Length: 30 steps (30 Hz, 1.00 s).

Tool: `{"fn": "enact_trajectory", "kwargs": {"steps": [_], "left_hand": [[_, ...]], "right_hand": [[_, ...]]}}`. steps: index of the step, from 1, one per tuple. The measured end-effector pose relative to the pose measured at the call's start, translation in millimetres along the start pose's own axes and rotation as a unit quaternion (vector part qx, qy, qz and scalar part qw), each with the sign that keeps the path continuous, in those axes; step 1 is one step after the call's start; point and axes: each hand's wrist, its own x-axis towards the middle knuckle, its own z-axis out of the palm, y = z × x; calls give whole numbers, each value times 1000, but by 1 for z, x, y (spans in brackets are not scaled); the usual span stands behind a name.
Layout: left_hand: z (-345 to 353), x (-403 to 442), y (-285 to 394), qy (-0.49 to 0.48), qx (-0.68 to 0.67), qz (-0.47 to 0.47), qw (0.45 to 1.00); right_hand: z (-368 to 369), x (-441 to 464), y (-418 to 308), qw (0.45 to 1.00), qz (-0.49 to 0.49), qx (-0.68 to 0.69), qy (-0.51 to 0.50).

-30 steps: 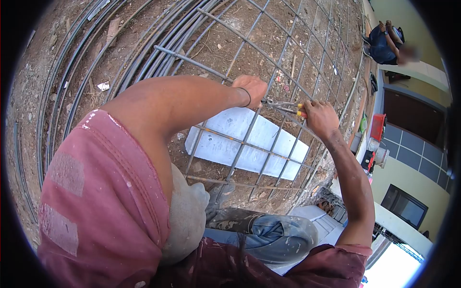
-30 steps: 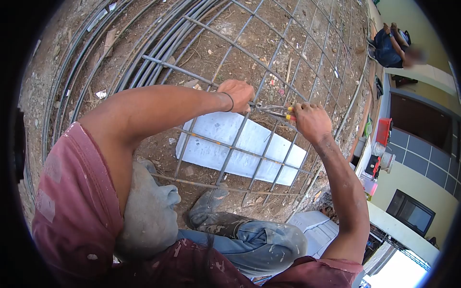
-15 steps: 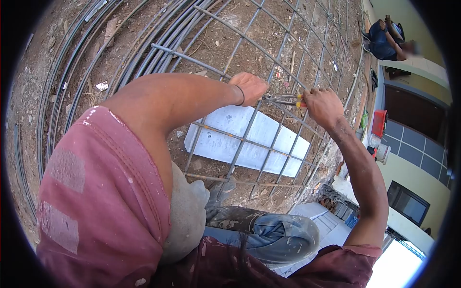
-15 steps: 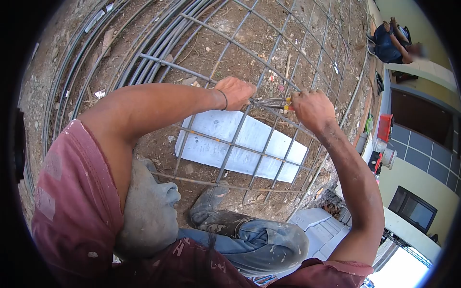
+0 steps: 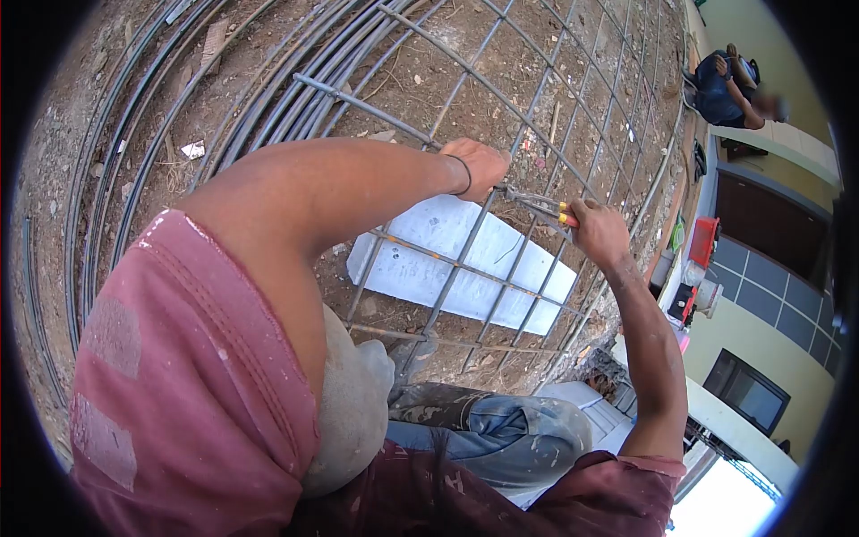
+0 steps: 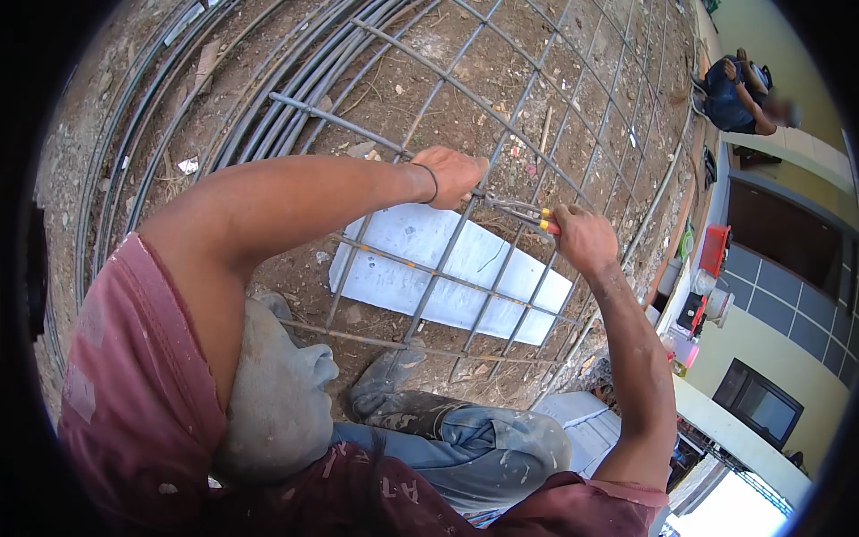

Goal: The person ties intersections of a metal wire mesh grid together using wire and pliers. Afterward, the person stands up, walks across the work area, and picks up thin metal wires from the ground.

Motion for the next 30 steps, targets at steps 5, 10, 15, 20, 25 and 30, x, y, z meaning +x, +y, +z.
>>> {"fn": "enact_trajectory", "kwargs": {"steps": [5,10,15,20,25,30], "left_hand": [[-6,-6,2,-22,-1,-4,1000],[-23,-10,0,-49,-5,0,999],[-5,5,-15,-23,-48,48,997],[5,32,-27,-60,-81,46,994],[13,39,-31,-76,-83,46,993],[4,28,-27,-67,-36,69,995]], "right_hand": [[5,4,5,1000,-10,4,21],[6,3,12,997,-39,29,-54],[-57,-6,-20,676,218,585,-391],[-86,-5,-52,942,22,187,-278],[-88,-14,-56,943,-201,-263,45],[-104,7,-46,868,148,355,-314]]}}
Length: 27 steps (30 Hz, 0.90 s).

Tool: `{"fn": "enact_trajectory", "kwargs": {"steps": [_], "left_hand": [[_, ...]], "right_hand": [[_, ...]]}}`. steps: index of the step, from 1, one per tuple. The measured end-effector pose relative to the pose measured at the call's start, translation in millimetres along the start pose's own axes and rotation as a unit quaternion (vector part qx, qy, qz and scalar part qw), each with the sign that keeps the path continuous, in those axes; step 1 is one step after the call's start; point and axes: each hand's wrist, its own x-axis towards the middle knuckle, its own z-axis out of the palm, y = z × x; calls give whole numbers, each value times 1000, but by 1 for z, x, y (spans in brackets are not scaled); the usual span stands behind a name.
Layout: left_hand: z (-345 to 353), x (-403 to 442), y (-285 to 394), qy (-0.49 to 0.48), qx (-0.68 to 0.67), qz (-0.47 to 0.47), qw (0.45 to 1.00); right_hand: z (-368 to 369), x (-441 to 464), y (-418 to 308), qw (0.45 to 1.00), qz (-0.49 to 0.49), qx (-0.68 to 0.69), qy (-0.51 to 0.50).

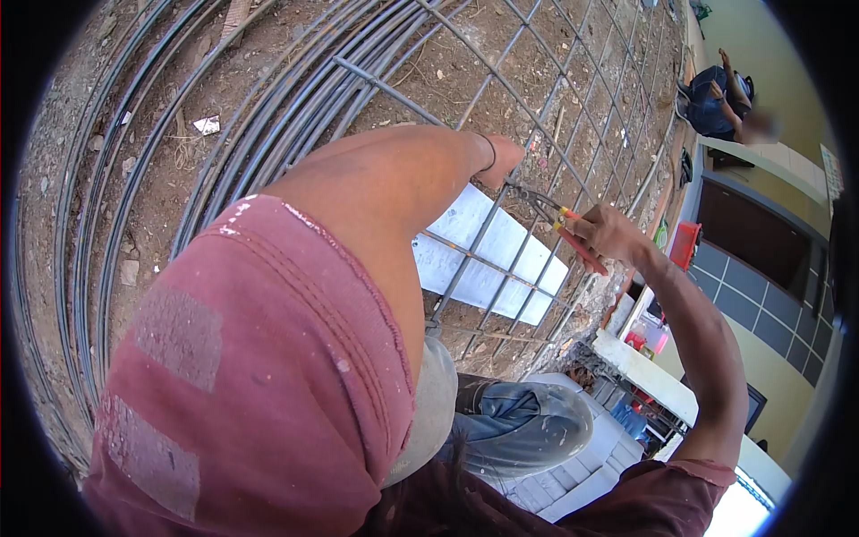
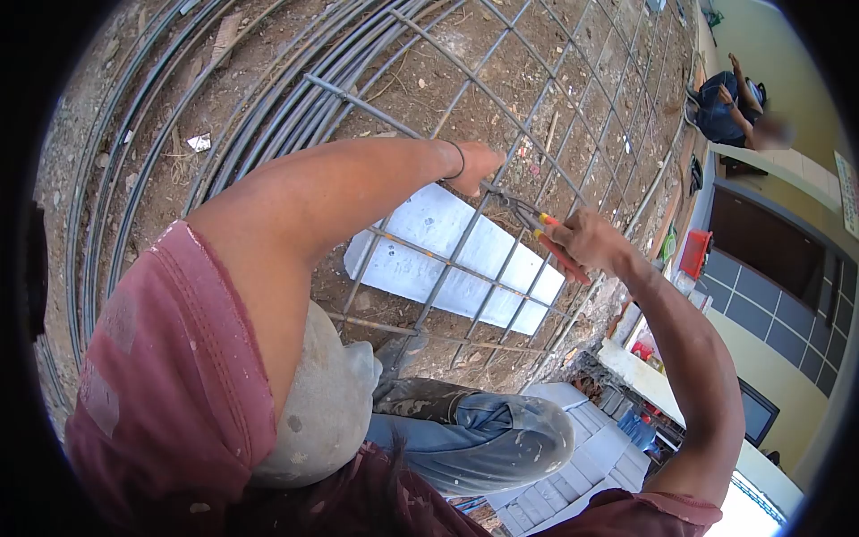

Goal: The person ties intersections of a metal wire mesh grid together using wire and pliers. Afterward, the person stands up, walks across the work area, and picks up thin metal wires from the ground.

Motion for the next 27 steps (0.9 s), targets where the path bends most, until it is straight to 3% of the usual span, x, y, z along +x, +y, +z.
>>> {"fn": "enact_trajectory", "kwargs": {"steps": [1,2,3,5,7,9,11,12,13,15,16,17,19,20,21,22,23,24,27], "left_hand": [[-1,-3,-1,4,-1,-4,1000],[-2,-4,-1,5,4,6,1000],[-4,-6,-1,5,8,17,1000],[-9,-11,2,6,-5,18,1000],[-6,-8,6,11,-14,1,1000],[-5,-4,6,14,-20,3,1000],[-6,-7,4,19,-28,1,999],[-8,-8,5,14,-21,0,1000],[-10,-10,7,8,-14,1,1000],[-10,-8,6,15,-16,3,1000],[-9,-8,6,21,-17,5,1000],[-8,-7,6,20,-19,5,1000],[-7,-6,4,22,-22,12,999],[-6,-4,3,19,-21,12,1000],[-4,-1,1,15,-8,14,1000],[-2,0,1,13,2,15,1000],[1,0,0,15,1,14,1000],[0,0,-1,7,2,9,1000],[-6,1,-2,0,6,4,1000]], "right_hand": [[1,2,7,1000,-2,-5,0],[6,6,23,975,42,209,-57],[10,10,35,900,87,412,-111],[11,8,37,915,84,382,-101],[10,2,24,955,125,266,-52],[1,5,13,962,133,236,-43],[-8,4,-2,991,-9,-71,-116],[-2,0,-5,967,-98,-233,19],[3,-4,-9,968,-97,-232,19],[8,-19,-29,825,-154,-504,203],[3,-12,-20,660,-301,-615,309],[1,-11,-23,661,-301,-614,308],[-4,-10,-30,739,-181,-622,185],[-9,-7,-28,802,-165,-559,134],[-9,-6,-24,803,-166,-557,135],[-7,-4,-18,953,-43,-287,90],[-8,0,-12,996,83,13,36],[-1,-1,-3,975,118,190,0],[17,-5,8,955,109,276,-2]]}}
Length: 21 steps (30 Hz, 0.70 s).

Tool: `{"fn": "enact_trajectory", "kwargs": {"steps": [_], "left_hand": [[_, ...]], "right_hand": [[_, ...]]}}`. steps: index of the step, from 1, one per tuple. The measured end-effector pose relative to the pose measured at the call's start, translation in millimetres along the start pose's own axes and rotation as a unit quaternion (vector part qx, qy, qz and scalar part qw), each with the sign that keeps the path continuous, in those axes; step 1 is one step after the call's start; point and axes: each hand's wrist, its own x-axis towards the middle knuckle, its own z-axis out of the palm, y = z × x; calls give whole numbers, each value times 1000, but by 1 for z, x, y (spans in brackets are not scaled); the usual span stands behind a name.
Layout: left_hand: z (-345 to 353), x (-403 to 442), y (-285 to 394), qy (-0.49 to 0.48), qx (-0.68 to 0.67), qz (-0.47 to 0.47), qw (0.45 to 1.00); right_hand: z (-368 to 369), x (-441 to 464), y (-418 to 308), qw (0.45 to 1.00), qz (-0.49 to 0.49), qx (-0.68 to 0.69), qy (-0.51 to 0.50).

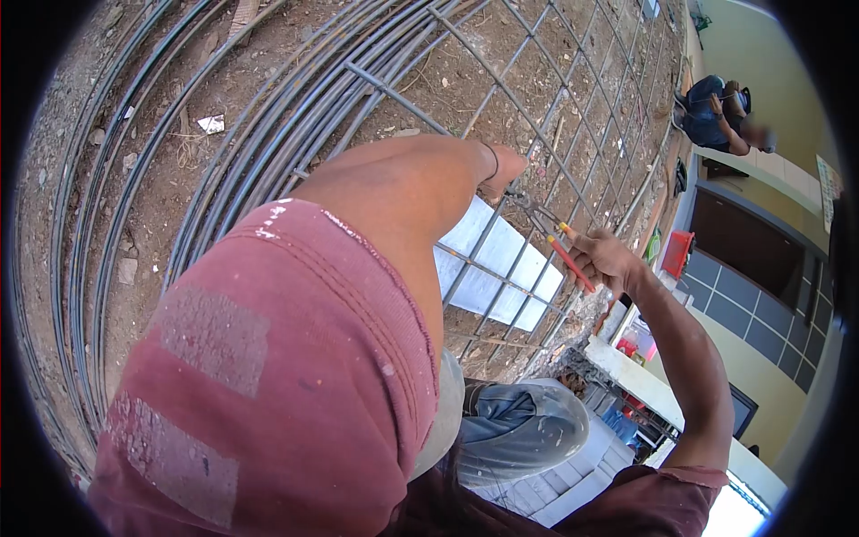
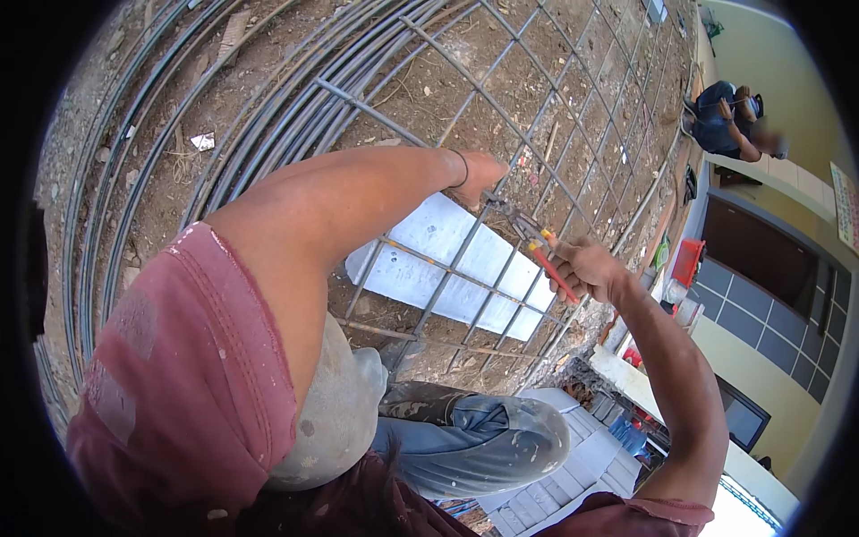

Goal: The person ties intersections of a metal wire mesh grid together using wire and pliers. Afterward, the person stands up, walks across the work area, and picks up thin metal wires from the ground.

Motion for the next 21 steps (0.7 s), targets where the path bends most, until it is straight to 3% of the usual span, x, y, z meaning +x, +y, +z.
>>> {"fn": "enact_trajectory", "kwargs": {"steps": [2,3,4,5,6,8,9,10,12,13,14,15,16,17,18,19,20,21], "left_hand": [[5,3,5,-9,1,8,1000],[4,2,5,-1,-7,13,1000],[3,1,3,8,-16,15,1000],[3,2,-1,3,-37,20,999],[1,-2,-1,3,-38,18,999],[-2,-4,1,10,-55,10,998],[-2,-1,-2,11,-56,10,998],[-3,3,-6,1,-59,10,998],[-10,1,-7,-10,-62,9,998],[-16,0,-8,-45,-162,-54,984],[-18,1,-9,-80,-259,-117,956],[-15,5,-13,-82,-260,-117,955],[-12,11,-19,-7,-374,-139,917],[-9,22,-30,71,-479,-159,861],[3,41,-44,73,-479,-158,860],[22,64,-59,158,-418,-118,887],[30,78,-63,241,-353,-77,901],[18,71,-43,305,-493,-209,787]], "right_hand": [[7,-10,-5,998,-10,-56,9],[14,-24,-18,968,-65,-241,39],[17,-27,-27,898,-119,-419,65],[-3,-5,-12,767,-250,-581,108],[-3,-4,-16,766,-252,-582,108],[-5,-7,-22,477,-442,-725,228],[-7,-7,-29,364,-454,-769,263],[-6,-5,-34,364,-455,-769,262],[-4,1,-40,448,-292,-823,191],[-6,6,-41,449,-293,-822,191],[-9,10,-42,526,-269,-793,149],[-10,12,-40,597,-242,-758,105],[-11,12,-36,597,-241,-758,105],[-9,7,-35,816,-145,-558,45],[-6,1,-32,953,-34,-300,-20],[-7,14,-10,995,-6,-94,-36],[-9,19,2,995,-5,-95,-36],[-9,20,8,997,4,-34,-66]]}}
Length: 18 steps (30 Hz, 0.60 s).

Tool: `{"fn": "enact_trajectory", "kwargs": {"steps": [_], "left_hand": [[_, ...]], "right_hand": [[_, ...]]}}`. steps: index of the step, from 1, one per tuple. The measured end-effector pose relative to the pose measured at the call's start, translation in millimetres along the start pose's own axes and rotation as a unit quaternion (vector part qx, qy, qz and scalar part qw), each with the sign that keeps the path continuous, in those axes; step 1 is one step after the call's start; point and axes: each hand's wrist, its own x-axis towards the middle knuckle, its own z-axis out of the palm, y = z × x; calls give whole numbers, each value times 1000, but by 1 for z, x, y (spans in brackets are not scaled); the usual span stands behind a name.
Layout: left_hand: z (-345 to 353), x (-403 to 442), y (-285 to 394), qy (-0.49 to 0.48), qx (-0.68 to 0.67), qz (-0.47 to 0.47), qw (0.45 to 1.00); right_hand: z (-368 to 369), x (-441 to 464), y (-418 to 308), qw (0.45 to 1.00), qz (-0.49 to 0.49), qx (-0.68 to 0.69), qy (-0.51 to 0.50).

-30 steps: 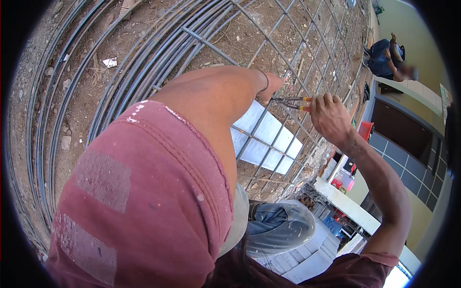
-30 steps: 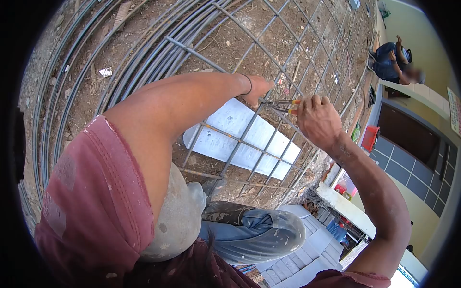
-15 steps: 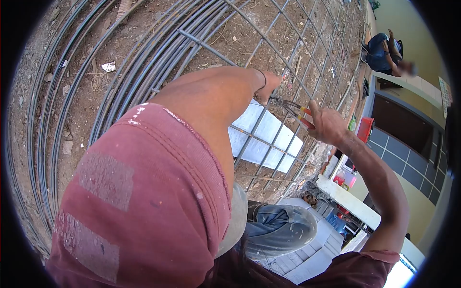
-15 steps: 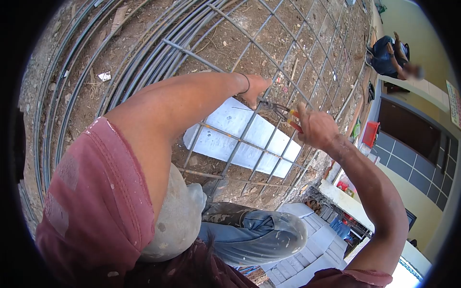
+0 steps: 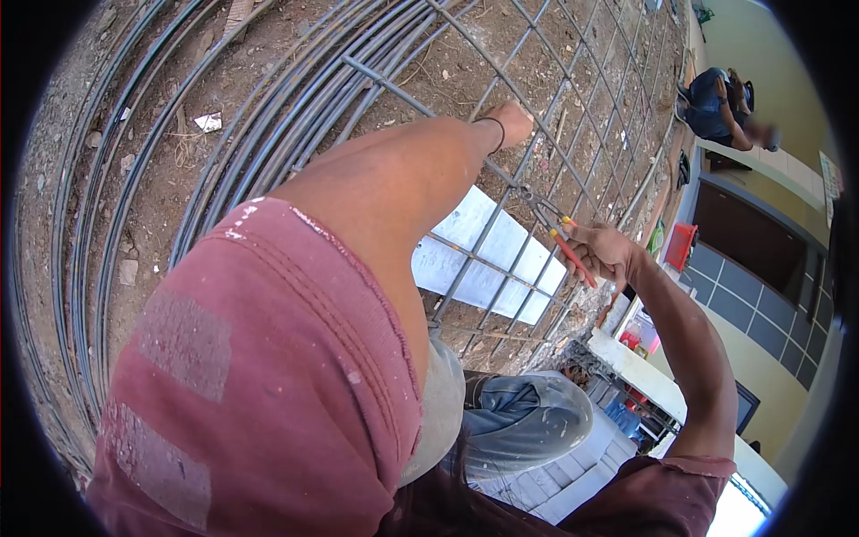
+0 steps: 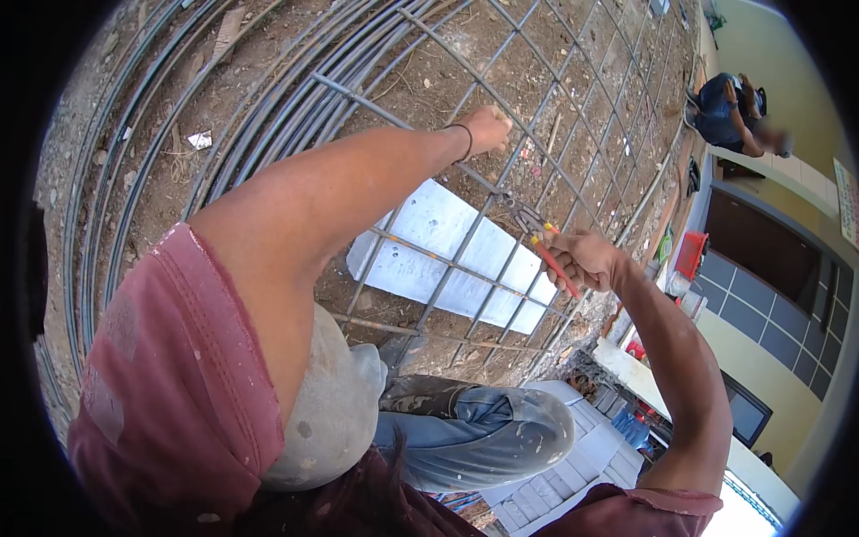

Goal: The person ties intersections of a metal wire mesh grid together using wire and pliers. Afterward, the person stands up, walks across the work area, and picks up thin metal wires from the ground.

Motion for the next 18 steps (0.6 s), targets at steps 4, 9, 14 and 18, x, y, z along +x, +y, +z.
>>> {"fn": "enact_trajectory", "kwargs": {"steps": [4,9,14,18], "left_hand": [[-5,-53,47,-44,65,8,997],[6,-58,51,-68,85,27,994],[3,-44,46,-20,78,-2,997],[-1,-44,42,-8,101,-5,995]], "right_hand": [[1,-11,-26,996,33,-78,12],[14,-27,-58,850,-77,-508,119],[3,-25,-56,330,-323,-829,317],[-17,4,-63,624,-149,-750,159]]}}
